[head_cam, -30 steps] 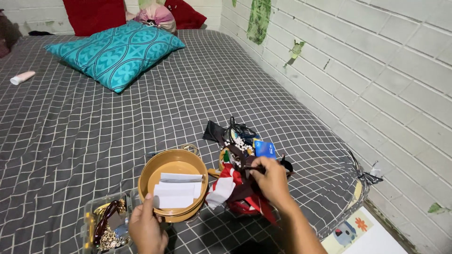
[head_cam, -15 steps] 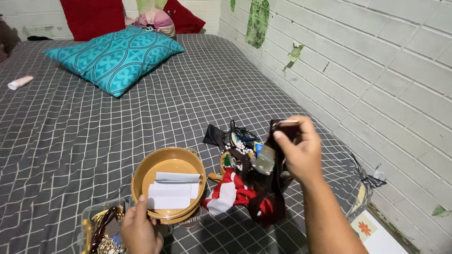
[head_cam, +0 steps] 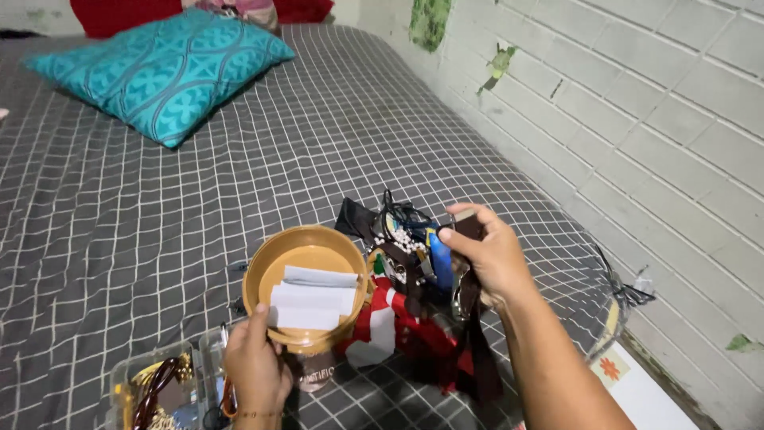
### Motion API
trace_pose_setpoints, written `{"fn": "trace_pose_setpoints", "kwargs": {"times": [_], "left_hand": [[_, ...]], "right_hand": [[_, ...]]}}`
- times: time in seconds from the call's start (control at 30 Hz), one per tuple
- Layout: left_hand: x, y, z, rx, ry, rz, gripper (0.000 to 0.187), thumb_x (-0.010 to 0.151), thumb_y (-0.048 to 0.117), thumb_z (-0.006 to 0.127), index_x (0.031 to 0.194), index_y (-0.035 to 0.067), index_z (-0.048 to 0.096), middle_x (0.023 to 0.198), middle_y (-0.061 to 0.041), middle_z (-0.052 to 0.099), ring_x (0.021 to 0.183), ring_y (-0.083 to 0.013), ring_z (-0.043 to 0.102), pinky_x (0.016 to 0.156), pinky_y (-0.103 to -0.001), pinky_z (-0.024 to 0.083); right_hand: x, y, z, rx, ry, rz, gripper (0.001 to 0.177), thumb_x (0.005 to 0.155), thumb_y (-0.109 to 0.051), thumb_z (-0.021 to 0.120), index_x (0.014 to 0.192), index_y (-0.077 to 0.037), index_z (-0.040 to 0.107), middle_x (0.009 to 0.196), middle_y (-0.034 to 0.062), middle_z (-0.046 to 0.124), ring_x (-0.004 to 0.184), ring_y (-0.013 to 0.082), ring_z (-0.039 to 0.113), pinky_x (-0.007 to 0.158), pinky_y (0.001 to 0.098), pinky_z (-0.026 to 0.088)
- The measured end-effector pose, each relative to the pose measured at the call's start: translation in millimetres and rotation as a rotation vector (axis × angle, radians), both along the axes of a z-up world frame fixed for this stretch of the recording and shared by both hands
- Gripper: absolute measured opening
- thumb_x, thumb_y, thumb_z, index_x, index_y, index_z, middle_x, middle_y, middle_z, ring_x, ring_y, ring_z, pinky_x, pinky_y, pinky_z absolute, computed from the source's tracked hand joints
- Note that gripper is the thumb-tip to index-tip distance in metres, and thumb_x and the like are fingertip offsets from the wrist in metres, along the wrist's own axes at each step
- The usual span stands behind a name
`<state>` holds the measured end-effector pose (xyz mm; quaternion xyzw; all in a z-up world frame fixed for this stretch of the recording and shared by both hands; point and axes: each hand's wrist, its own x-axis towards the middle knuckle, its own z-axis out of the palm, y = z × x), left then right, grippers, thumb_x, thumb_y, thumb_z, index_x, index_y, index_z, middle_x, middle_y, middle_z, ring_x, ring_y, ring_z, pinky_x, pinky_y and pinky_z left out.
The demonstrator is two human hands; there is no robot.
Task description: Organize items from a closet shelf and drawer by sorting them on a bed.
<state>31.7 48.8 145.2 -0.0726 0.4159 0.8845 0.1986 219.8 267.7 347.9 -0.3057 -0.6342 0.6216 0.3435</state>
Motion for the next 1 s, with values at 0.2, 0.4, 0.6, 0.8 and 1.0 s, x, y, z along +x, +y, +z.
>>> {"fn": "trace_pose_setpoints", "kwargs": {"times": [0.2,0.4,0.6,0.8,1.0], "left_hand": [[14,-3,93,-0.025,0.016,-0.036,0.028,0.099,0.019,0.069,0.079,0.007,0.055,0.064,0.001,0.056,0.052,-0.0065,0.046,0.048,-0.023,0.037],[34,-34,177,-0.055,-0.032,-0.032,0.021,0.101,0.02,0.067,0.086,0.007,0.06,0.07,0.001,0.06,0.053,-0.0048,0.047,0.047,-0.022,0.036],[65,-64,261,-0.212,-0.145,-0.038,0.021,0.098,0.022,0.067,0.087,0.004,0.063,0.069,-0.007,0.065,0.049,-0.0096,0.05,0.043,-0.026,0.038],[82,-71,262,-0.365,0.05,-0.08,0.033,0.095,0.021,0.073,0.072,0.001,0.061,0.056,-0.011,0.059,0.042,-0.0139,0.045,0.041,-0.028,0.032],[129,-60,322,-0.289,0.113,-0.382,0.033,0.093,0.024,0.073,0.074,0.0,0.061,0.053,-0.006,0.055,0.039,-0.0117,0.041,0.038,-0.027,0.027]], "right_hand": [[-5,-8,111,0.006,-0.057,-0.024,0.036,0.082,-0.003,0.078,0.115,-0.008,0.066,0.067,-0.0018,0.056,0.05,0.0093,0.052,0.044,0.0275,0.041],[5,-12,220,-0.015,0.111,-0.016,0.035,0.086,-0.003,0.076,0.119,-0.005,0.063,0.067,-0.0008,0.055,0.05,0.0099,0.049,0.045,0.0286,0.041],[47,-25,319,-0.078,0.231,-0.035,0.041,0.085,0.002,0.074,0.124,-0.003,0.059,0.077,0.0004,0.05,0.05,0.0098,0.046,0.044,0.0283,0.037],[118,-61,414,-0.121,0.254,-0.167,0.049,0.079,0.004,0.07,0.125,-0.006,0.059,0.088,0.0011,0.057,0.05,0.0092,0.046,0.044,0.027,0.035],[206,-106,411,-0.174,0.166,-0.34,0.05,0.079,0.002,0.07,0.127,-0.009,0.059,0.081,0.0001,0.055,0.044,0.0085,0.043,0.04,0.027,0.032]]}}
